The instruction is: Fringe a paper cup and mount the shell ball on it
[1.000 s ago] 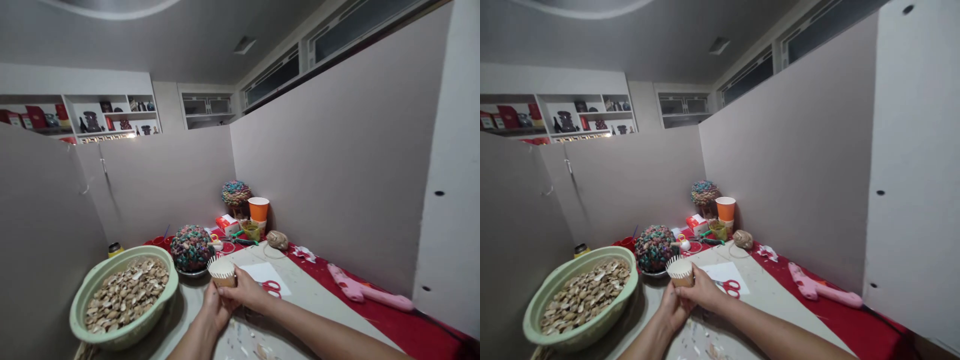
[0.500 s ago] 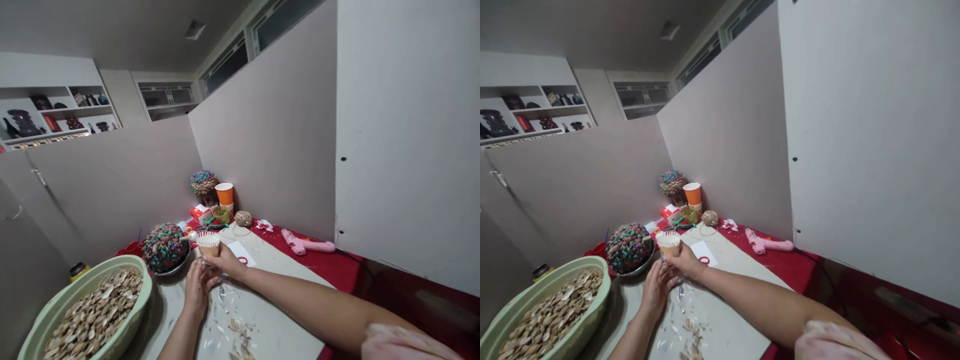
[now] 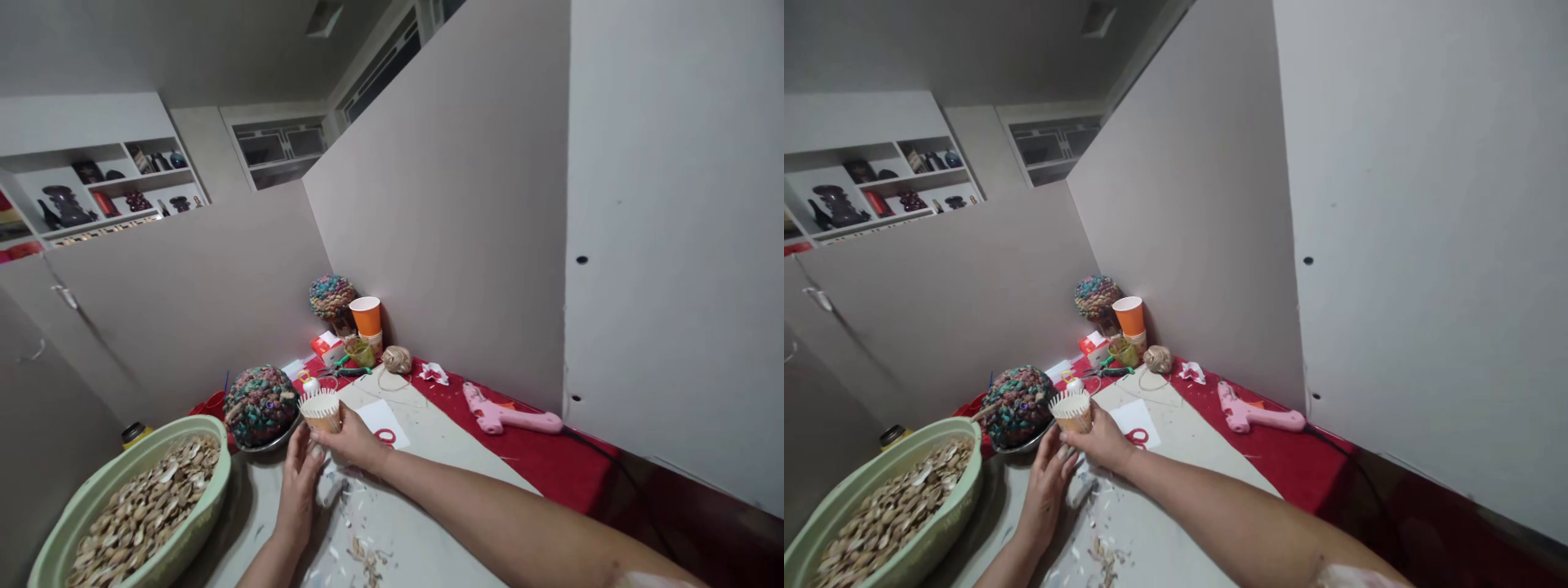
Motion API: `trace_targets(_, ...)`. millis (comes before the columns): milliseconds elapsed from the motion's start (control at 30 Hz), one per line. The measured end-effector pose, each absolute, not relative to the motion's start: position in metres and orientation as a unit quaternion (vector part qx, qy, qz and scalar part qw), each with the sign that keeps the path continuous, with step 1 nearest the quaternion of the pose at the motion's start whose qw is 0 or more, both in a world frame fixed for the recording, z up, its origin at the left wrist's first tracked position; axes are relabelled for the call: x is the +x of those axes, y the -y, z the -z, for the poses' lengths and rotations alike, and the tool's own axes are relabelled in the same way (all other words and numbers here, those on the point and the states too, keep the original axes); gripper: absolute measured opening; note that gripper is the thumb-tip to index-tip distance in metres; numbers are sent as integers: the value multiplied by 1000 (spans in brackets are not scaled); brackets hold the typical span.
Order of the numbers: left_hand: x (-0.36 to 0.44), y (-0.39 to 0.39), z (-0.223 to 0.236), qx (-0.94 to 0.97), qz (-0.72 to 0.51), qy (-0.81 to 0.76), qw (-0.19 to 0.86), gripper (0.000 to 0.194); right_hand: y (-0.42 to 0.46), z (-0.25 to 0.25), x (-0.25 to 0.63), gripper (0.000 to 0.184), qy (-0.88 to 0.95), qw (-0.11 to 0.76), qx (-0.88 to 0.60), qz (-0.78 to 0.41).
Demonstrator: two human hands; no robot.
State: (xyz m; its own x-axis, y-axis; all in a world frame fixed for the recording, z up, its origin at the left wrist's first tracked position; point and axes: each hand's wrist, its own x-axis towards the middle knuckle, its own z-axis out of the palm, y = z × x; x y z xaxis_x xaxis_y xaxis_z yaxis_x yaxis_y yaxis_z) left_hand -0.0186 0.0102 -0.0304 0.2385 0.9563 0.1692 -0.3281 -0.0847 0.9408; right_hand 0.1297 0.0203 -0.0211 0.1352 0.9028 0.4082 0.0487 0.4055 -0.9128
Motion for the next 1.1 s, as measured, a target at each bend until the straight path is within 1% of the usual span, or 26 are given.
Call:
trace_targets(100,-17,-6,26,515,-536,-312,592,62,-18,24,127,53,582,585,-461,-328)
trace_targets(200,-16,-2,21,526,-523,-317,591,66,-16,27,125,55,616,535,-488,-311)
trace_targets(333,-17,0,19,522,-524,-340,581,66,-13,28,122,60,653,476,-519,-277)
trace_targets(467,-18,-5,22,508,-536,-371,564,62,-8,25,122,57,686,432,-534,-241)
trace_targets(567,-20,-10,23,505,-536,-383,558,58,-7,23,122,58,704,415,-532,-221)
trace_targets(700,-23,-15,24,511,-529,-392,552,60,-10,23,124,60,718,406,-528,-206)
trace_targets(933,-27,-21,27,527,-518,-413,532,62,-14,28,125,51,723,393,-534,-193)
trace_targets(1100,-29,-19,24,533,-527,-430,504,60,-11,30,125,52,733,393,-521,-190)
